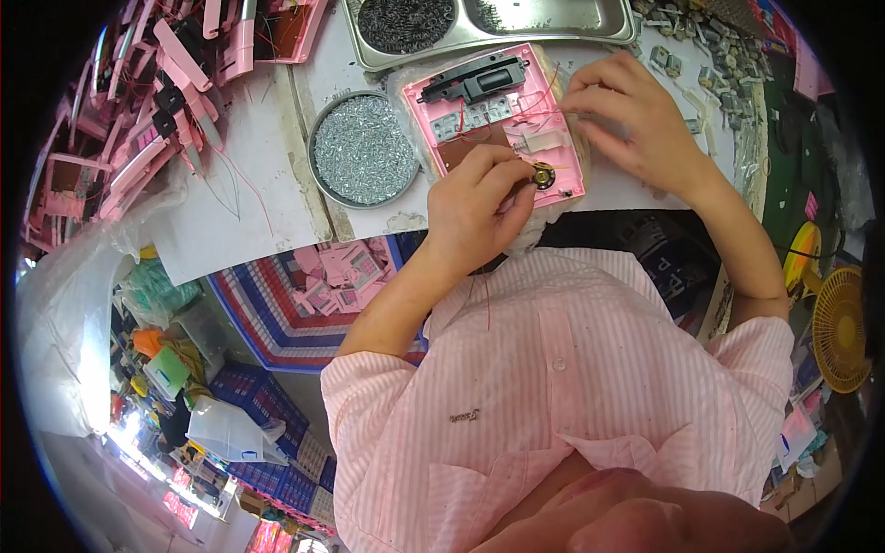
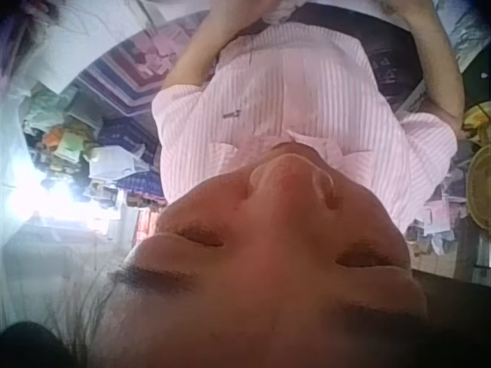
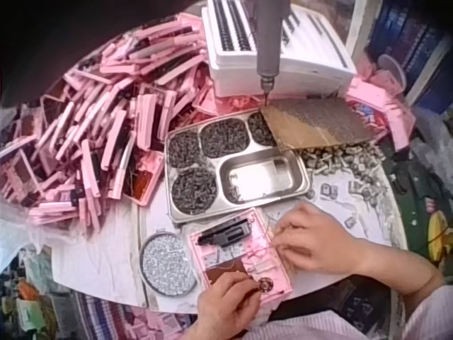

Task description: Soldering components and assembling a small pink electronic device on a factory workbench.

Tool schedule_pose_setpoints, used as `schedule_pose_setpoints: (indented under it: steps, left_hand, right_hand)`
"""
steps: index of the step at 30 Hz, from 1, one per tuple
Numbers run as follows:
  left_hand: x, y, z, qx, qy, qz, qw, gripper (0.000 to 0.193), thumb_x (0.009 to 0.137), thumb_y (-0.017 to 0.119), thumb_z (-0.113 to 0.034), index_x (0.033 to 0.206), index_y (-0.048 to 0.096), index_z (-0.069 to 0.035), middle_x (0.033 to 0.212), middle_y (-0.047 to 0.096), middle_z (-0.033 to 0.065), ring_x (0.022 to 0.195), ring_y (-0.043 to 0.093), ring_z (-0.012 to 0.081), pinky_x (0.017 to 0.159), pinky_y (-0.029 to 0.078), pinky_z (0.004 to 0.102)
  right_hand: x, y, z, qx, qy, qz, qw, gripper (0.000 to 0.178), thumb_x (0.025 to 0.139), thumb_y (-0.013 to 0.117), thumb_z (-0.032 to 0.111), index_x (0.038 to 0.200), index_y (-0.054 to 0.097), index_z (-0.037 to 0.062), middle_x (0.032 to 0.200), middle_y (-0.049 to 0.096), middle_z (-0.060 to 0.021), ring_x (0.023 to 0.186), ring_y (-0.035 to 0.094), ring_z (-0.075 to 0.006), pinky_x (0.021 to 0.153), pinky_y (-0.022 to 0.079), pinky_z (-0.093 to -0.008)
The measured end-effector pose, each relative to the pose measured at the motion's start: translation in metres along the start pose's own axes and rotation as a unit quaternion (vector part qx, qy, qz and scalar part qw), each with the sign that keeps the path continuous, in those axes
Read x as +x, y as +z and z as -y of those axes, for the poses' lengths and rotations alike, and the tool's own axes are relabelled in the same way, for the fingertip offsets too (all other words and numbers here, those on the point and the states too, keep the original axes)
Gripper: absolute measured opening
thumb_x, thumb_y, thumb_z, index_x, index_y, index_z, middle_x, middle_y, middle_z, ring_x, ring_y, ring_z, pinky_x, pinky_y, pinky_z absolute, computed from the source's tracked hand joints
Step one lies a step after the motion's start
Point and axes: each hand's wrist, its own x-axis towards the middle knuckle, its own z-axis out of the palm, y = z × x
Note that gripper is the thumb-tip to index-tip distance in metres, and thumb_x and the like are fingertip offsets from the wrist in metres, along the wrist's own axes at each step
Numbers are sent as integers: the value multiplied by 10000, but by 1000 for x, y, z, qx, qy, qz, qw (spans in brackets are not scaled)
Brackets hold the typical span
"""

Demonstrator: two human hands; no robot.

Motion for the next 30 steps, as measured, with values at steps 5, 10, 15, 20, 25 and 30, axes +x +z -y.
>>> schedule_pose_setpoints:
  steps: [5, 10, 15, 20, 25, 30]
  left_hand:
    - [-1, 3, 3, 19, 6, 10, 1000, 204, 782, 765, -75, 969, 686, -85, 943, 659, 62, 730, 673, 240, 589, 531, 338]
    - [-3, 4, 3, 25, 3, 6, 1000, 192, 783, 760, -74, 959, 684, -86, 935, 660, 57, 729, 673, 239, 589, 529, 335]
    - [-2, 3, 3, 31, 0, 8, 999, 181, 784, 758, -76, 949, 684, -85, 935, 660, 56, 733, 673, 242, 593, 534, 336]
    - [-2, 2, 2, 25, 0, 7, 1000, 189, 786, 760, -72, 955, 677, -80, 931, 658, 64, 724, 673, 238, 596, 540, 344]
    - [7, -8, -4, -34, -63, 40, 997, 192, 820, 749, -58, 991, 661, -52, 922, 654, 84, 702, 672, 240, 586, 539, 340]
    - [13, -9, 2, -66, -109, 35, 991, 160, 879, 731, -63, 1029, 694, -24, 862, 672, 86, 656, 651, 162, 577, 515, 268]
  right_hand:
    - [9, 4, -9, -46, -31, 52, 997, 193, 795, 747, 157, 959, 667, 91, 870, 617, -35, 873, 593, -251, 743, 518, -393]
    - [16, 9, -5, -145, -52, 41, 987, 157, 802, 731, 187, 869, 624, 93, 750, 603, -35, 810, 617, -250, 713, 521, -398]
    - [27, 8, -10, -232, -96, 104, 962, 216, 789, 743, 184, 944, 629, 85, 765, 593, -40, 798, 619, -232, 741, 506, -372]
    - [52, 18, -20, -210, -121, 63, 968, 232, 780, 733, 176, 951, 609, 80, 738, 581, -53, 761, 628, -254, 711, 509, -387]
    - [53, 27, -21, -169, -75, -3, 983, 221, 803, 732, 167, 973, 612, 91, 746, 601, -59, 738, 639, -265, 660, 510, -407]
    - [40, 0, 4, -70, 53, -12, 996, 273, 822, 731, 160, 1083, 667, 112, 739, 594, -70, 728, 627, -276, 649, 498, -421]
